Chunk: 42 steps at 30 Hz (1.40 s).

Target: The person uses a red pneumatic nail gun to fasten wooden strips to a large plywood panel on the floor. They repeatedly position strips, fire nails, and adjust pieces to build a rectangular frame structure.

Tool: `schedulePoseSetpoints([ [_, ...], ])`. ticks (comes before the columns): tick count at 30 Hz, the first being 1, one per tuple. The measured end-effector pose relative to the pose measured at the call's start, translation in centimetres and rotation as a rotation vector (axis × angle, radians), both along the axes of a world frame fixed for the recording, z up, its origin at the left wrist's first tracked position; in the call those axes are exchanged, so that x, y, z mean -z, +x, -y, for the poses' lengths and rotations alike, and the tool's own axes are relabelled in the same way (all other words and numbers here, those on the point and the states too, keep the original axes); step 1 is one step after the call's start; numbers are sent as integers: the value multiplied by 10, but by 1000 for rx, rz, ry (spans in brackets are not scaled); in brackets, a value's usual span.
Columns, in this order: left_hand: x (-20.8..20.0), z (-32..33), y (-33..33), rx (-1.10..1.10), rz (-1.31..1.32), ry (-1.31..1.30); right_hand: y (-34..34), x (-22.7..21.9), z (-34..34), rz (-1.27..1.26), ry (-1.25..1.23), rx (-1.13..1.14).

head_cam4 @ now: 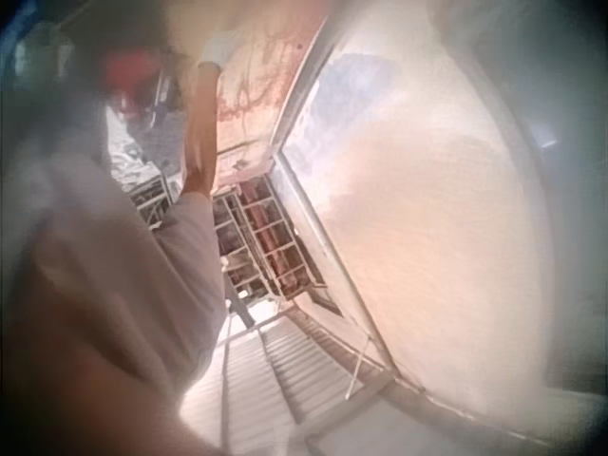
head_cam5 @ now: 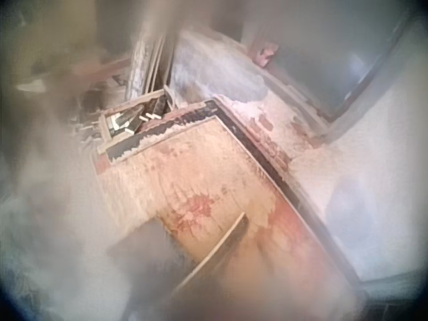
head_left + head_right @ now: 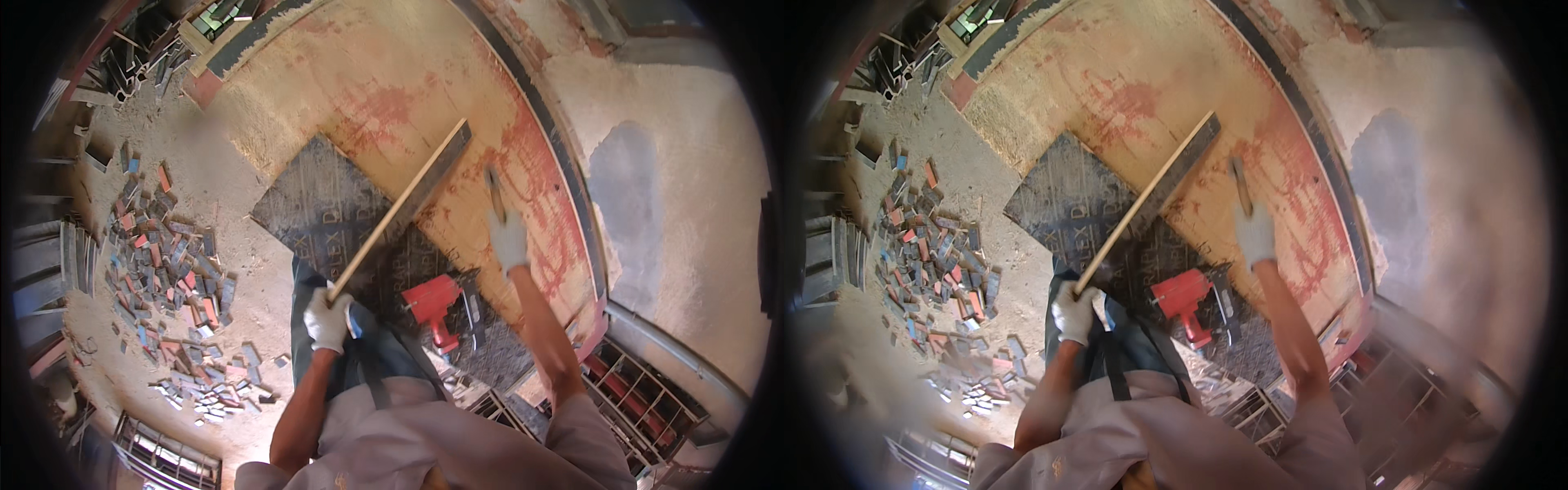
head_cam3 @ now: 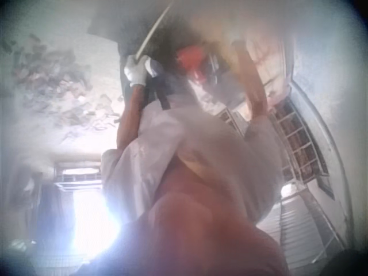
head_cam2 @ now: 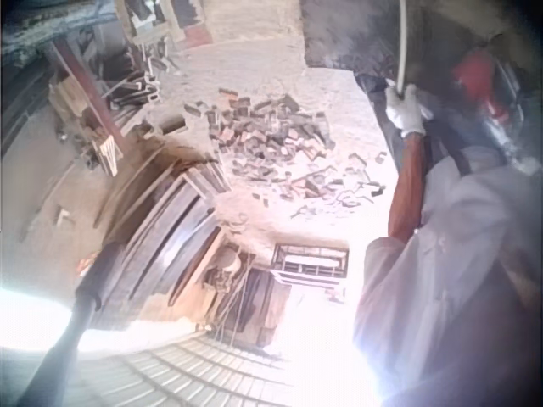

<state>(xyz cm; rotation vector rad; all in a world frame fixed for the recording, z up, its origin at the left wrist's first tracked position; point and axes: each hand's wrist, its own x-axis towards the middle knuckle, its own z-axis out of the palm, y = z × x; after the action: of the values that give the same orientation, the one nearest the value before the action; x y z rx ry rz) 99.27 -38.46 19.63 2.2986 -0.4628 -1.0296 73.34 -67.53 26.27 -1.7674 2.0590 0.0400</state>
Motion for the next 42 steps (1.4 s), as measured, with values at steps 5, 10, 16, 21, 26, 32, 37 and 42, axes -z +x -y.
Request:
schedulePoseSetpoints([
  [5,-33,25,90,-21,334,-406,115,-38,81,361,-386,-351],
  [10,-41,38,135,-129,528,-500,168,-52,52,343,-535,-895],
  [16,-51,61,151,-263,541,-604,195,-12,-11,411,-316,-918],
  [21,-162,110,154,44,648,-725,188,-15,-31,351,-175,-737],
  [26,-198,145,148,169,603,-891,141,-9,-21,335,-332,-778],
  [32,-196,146,148,141,556,-902,165,-37,-13,335,-304,-749],
  [37,-176,139,159,97,724,-885,212,-64,-8,351,-380,-777],
  [42,-88,75,186,-26,787,-645,276,-56,-14,320,-323,-1130],
])
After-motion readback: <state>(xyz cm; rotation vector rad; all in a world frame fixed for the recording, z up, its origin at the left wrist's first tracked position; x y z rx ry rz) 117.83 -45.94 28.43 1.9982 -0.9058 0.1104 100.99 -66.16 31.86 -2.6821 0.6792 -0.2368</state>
